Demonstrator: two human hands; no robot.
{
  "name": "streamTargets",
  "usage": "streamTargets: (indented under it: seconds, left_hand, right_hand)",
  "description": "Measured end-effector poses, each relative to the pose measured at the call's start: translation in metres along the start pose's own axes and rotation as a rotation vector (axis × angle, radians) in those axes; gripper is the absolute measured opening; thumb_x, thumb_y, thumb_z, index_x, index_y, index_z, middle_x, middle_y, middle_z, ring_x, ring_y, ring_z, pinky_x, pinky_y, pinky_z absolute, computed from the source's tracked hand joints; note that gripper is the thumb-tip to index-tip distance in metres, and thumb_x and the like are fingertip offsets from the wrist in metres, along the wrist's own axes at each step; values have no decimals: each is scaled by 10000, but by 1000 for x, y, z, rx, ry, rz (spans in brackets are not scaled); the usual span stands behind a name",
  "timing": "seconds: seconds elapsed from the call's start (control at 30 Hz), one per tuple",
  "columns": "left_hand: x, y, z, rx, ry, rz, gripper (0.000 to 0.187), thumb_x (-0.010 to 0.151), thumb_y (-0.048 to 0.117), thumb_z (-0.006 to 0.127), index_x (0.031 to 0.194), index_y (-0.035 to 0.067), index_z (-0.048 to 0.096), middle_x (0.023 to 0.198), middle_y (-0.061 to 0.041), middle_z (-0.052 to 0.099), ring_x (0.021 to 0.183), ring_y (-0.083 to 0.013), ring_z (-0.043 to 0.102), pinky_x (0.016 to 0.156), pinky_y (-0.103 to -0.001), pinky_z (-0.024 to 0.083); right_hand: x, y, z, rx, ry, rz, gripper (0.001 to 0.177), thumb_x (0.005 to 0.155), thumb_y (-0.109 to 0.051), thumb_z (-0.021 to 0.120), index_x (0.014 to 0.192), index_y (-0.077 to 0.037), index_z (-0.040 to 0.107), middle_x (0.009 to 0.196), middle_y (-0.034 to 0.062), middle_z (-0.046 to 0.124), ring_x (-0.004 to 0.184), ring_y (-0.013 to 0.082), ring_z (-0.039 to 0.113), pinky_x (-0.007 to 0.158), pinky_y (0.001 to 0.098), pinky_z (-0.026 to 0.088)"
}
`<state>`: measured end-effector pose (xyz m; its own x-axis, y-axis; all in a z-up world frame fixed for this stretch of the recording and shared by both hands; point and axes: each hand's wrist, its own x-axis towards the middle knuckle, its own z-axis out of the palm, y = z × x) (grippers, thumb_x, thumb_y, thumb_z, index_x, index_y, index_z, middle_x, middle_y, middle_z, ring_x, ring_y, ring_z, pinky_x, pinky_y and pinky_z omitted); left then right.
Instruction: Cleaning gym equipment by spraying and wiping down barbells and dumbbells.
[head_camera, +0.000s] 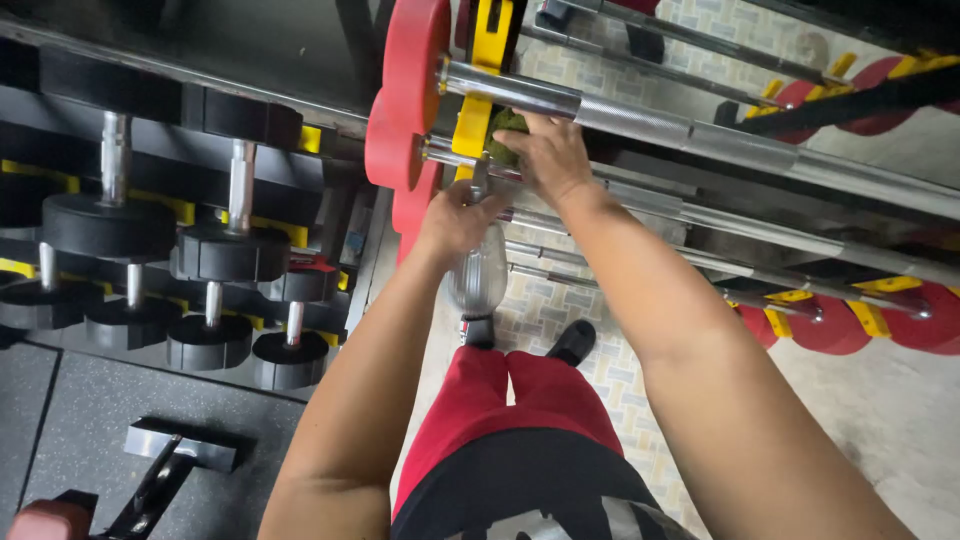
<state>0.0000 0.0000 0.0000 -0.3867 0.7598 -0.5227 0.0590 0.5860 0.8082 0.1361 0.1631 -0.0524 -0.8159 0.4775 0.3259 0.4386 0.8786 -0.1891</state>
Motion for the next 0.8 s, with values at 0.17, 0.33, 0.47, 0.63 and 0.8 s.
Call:
streamTargets:
  seconds: [0.17,0.33,0.47,0.63,0.8]
  left_hand:
    - [5,-4,16,38,-16,94,521,804,402,748,1169,30,729,936,-90,781,837,-173,725,777,-336,557]
    - [-5,18,30,27,-90,71,626,776,440,736,1248,34,680,1015,-121,793,917,-213,744,854,-341,552]
    - [-5,22,48,106,-77,120,747,756,480,736,1333,23,611,1150,-154,754,1078,-252,713,950,-349,517]
    - [-17,31,52,200,-114,119,715,781,502,735,1281,-8,690,1210,-206,728,1158,-303,689,1020,-366,497]
    - [-15,33,55,134,-121,83,747,749,503,728,1303,6,664,1230,-196,736,1165,-298,693,1021,-357,497]
  right_hand:
    - [-27,30,-10,35,-143,113,529,836,-102,786,1280,-388,751,1403,93,591,1298,332,534,1066,514,419]
    - [-77,56,-61,-44,-177,224,443,890,-121,763,1241,-391,751,1418,30,619,1342,298,543,1168,500,403]
    - [-139,95,-87,-169,-96,245,511,764,-29,794,1191,-310,786,1387,53,629,1305,330,539,1097,550,371]
    - [-195,130,-108,-219,-3,357,475,803,-7,767,1196,-273,783,1349,66,646,1274,335,560,1099,521,414]
    - [-196,155,-86,113,319,605,412,922,-96,744,1327,-76,672,1347,181,618,1302,396,552,1134,518,446]
